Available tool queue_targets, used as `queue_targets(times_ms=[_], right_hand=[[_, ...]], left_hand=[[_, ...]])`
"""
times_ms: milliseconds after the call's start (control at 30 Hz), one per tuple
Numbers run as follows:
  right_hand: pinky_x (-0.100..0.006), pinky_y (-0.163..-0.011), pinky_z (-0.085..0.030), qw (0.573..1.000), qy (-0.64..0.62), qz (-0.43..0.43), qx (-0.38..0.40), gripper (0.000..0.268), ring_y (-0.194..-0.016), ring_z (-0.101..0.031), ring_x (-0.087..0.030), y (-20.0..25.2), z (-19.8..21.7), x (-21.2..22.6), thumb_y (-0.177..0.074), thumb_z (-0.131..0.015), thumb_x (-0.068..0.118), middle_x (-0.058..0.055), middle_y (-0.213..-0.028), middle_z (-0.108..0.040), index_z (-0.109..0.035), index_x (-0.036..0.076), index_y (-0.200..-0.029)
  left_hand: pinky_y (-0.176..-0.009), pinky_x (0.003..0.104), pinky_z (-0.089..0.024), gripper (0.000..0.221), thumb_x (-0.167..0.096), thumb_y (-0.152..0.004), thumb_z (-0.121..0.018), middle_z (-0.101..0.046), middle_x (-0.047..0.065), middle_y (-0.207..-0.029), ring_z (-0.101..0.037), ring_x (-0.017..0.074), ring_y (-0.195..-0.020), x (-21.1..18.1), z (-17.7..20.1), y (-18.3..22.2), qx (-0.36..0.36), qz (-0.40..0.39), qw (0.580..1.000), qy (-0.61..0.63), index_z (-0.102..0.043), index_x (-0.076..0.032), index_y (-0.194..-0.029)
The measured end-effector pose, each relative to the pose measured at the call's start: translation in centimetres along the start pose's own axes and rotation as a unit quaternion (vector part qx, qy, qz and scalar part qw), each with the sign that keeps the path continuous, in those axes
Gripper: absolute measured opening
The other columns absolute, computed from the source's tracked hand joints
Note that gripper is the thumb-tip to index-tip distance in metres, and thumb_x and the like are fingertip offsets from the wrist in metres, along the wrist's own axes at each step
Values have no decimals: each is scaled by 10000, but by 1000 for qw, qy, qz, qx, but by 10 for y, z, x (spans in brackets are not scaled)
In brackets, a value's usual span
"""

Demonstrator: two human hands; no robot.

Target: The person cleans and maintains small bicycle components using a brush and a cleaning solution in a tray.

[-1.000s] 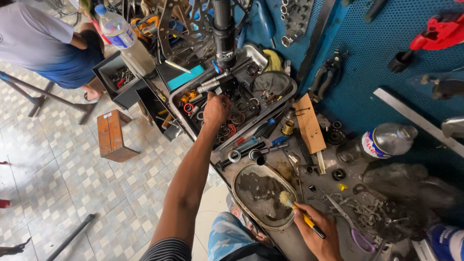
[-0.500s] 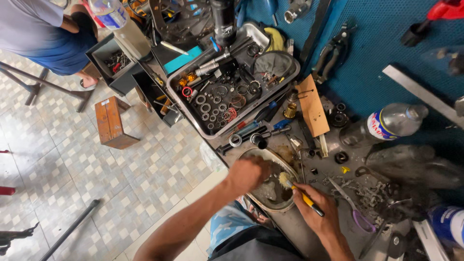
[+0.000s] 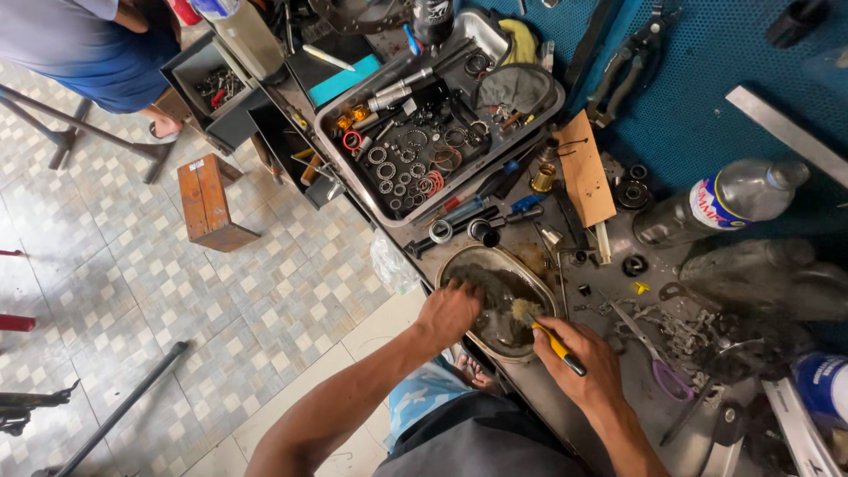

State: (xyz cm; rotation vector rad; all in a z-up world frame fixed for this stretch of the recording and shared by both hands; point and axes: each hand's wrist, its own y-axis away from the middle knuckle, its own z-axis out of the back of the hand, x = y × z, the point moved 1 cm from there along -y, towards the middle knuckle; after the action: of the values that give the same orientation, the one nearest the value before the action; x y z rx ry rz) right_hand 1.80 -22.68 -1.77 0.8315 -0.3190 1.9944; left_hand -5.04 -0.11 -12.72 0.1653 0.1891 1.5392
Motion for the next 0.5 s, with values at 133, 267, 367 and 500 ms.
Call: queue_targets(times_ms=[133, 267, 367, 500], right_hand=[[-415, -703, -569, 1000, 30, -6, 6, 299, -826, -733, -318, 1, 3, 2, -864, -717, 305, -137, -889, -750, -772, 134, -1104], [-416, -716, -559, 991, 18, 119, -55, 266, -842, -722, -322, -2, 3, -4, -871, -726, 275, -122, -910, -751, -751, 96, -1065], [-410, -691, -545, 992, 16, 115, -48, 213, -799, -724, -305, -9, 4, -9, -892, -733, 270, -101, -872, -754, -749, 96, -1016], [-359, -586, -527, 994, -106, 25, -24, 236, -677, -712, -237, -13, 6, -6, -927, -707, 252, -89, -771, -747, -760, 105, -1104]], left_hand=[[-856, 433, -594, 460, 38, -820, -634, -682, 231, -1207, -706, 363, -1041, 1, 17, -2, -59, 2, 993, 101, -634, -24, -1275], [-798, 413, -562, 214, -59, -932, -690, -749, 159, -1004, -731, 321, -922, -3, 38, 3, -95, 84, 899, 420, -674, -73, -1145], [-728, 345, -569, 197, -23, -866, -724, -744, 106, -898, -733, 248, -831, -10, 42, 0, -187, 91, 806, 554, -678, -45, -1057], [-663, 292, -558, 200, 5, -888, -681, -734, 71, -874, -706, 168, -734, -21, 29, -2, -157, 127, 727, 656, -700, -4, -1087]])
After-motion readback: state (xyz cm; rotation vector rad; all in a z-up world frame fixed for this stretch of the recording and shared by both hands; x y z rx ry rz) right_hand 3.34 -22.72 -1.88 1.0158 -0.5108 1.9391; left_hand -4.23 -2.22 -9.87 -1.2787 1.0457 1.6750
